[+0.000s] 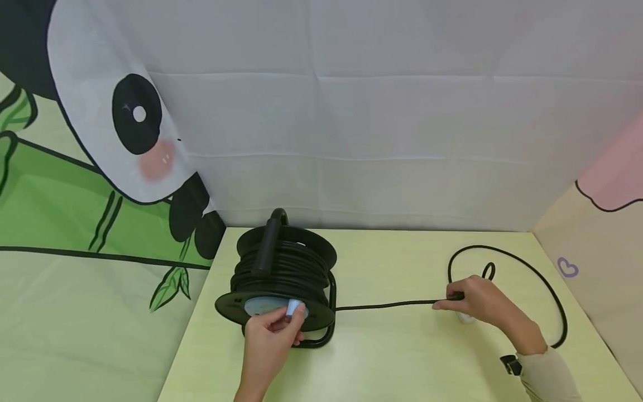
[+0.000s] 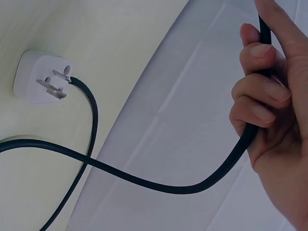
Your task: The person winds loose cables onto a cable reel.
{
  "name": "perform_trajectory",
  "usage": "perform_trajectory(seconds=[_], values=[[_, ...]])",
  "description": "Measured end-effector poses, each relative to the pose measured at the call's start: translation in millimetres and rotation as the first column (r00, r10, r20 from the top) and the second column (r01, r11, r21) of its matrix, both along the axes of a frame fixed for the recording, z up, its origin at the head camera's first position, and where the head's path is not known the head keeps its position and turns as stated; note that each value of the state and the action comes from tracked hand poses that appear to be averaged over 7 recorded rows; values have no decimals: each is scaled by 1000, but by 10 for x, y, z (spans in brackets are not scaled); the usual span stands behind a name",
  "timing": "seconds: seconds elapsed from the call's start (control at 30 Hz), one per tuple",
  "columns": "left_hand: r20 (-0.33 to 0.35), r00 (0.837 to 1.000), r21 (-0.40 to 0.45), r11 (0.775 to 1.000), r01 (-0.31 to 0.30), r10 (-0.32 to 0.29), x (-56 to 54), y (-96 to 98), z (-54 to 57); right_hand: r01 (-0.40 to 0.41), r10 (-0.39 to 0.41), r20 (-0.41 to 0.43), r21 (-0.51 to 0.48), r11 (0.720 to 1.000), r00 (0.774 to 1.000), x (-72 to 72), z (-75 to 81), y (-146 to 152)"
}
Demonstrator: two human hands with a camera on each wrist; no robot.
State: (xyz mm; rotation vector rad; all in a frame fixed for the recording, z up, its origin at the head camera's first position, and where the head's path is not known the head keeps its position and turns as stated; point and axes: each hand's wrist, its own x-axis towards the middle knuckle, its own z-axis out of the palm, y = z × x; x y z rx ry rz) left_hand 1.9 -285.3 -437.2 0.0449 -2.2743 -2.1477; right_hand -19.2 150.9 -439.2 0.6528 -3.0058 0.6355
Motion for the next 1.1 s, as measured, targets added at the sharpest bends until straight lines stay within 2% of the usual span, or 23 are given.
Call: perform_trajectory(seconds=[0.23,0.47,0.57,0.87,1.1], values=[[53,995,16,997,78,-79,14,211,-159,42,-41,-43,6,999,998,-28,3,137],[79,990,-7,993,114,-113,24,364,-383,105,-103,-93,15,994,990,-45,33,254],[85,989,-13,992,123,-121,22,408,-459,103,-103,-114,-6,995,988,-64,41,299],[139,979,10,989,147,-147,15,453,-683,102,-119,-125,-133,986,985,-82,0,405],[202,969,30,990,137,-140,8,409,-888,129,-155,-152,-167,978,976,-68,27,430]])
